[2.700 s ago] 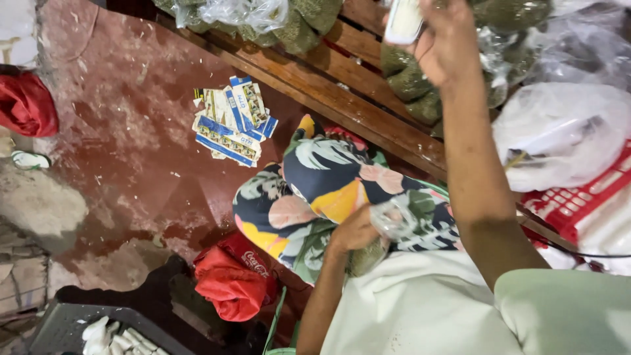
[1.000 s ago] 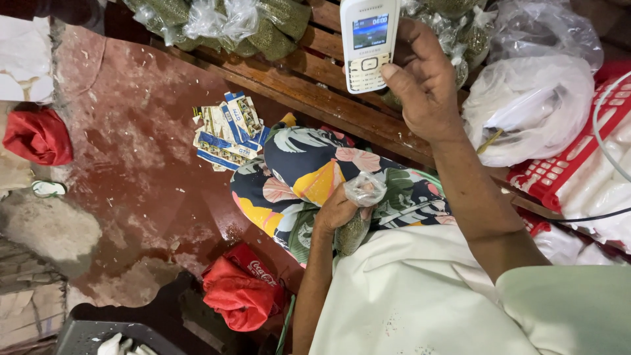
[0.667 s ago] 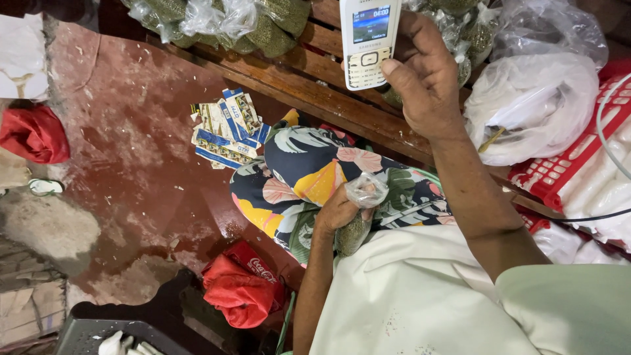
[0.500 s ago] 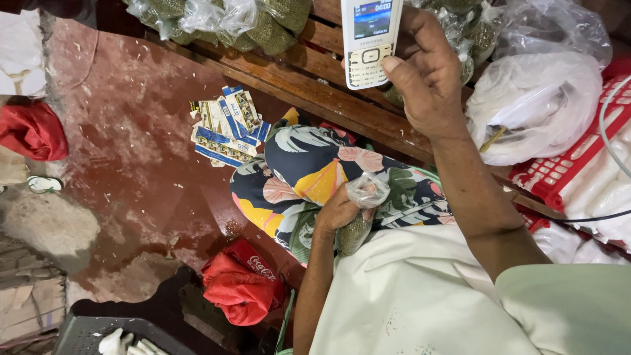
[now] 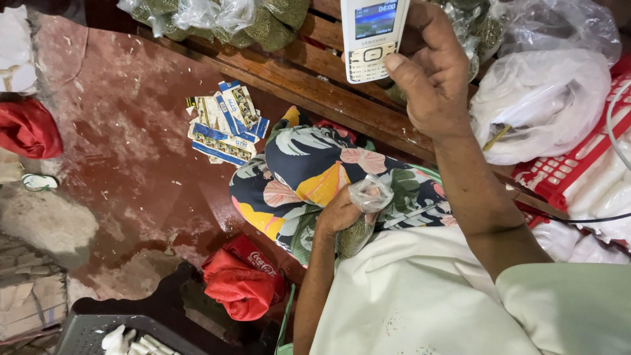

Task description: The person ties small plastic bags containing green grains and organizes them on wooden slats. They also briefly pick up and look at a mobile phone.

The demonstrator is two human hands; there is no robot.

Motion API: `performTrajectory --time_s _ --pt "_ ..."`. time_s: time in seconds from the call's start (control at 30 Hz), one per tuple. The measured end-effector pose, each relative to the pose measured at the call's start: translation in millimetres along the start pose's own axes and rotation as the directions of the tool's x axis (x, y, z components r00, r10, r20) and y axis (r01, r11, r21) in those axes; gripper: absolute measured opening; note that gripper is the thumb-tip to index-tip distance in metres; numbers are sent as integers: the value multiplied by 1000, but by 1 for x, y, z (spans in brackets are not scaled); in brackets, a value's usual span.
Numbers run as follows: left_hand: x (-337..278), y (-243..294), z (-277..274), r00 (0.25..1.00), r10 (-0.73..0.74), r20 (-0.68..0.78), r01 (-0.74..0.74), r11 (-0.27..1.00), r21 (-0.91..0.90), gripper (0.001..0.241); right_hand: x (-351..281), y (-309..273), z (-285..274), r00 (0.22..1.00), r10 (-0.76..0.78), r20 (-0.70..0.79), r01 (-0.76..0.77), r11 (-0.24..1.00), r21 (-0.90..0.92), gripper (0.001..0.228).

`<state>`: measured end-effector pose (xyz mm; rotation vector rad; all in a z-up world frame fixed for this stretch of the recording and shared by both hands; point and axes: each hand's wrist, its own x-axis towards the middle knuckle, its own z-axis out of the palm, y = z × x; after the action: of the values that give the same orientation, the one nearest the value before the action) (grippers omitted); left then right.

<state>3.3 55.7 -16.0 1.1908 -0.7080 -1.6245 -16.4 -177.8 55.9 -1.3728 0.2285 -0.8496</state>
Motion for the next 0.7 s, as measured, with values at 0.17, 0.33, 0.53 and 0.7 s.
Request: performTrajectory --time_s 0.17,0.33,0.53,0.7 --pt "0 3 -2 1000 7 20 -6 1000 -12 49 -1 7 -1 1000 9 -3 -9 1000 -12 28" --pt "3 3 -2 999 15 43 -14 1000 -14 47 0 2 2 999 49 -8 -49 999 -17 29" --pt "4 4 0 1000 -28 13 28 998 -51 43 -7 -9 8 979 191 -75 -187 981 58 34" --pt "3 4 -1 1000 2 20 -1 999 -50 44 -7 -18 12 981 177 -80 -173 983 58 36"
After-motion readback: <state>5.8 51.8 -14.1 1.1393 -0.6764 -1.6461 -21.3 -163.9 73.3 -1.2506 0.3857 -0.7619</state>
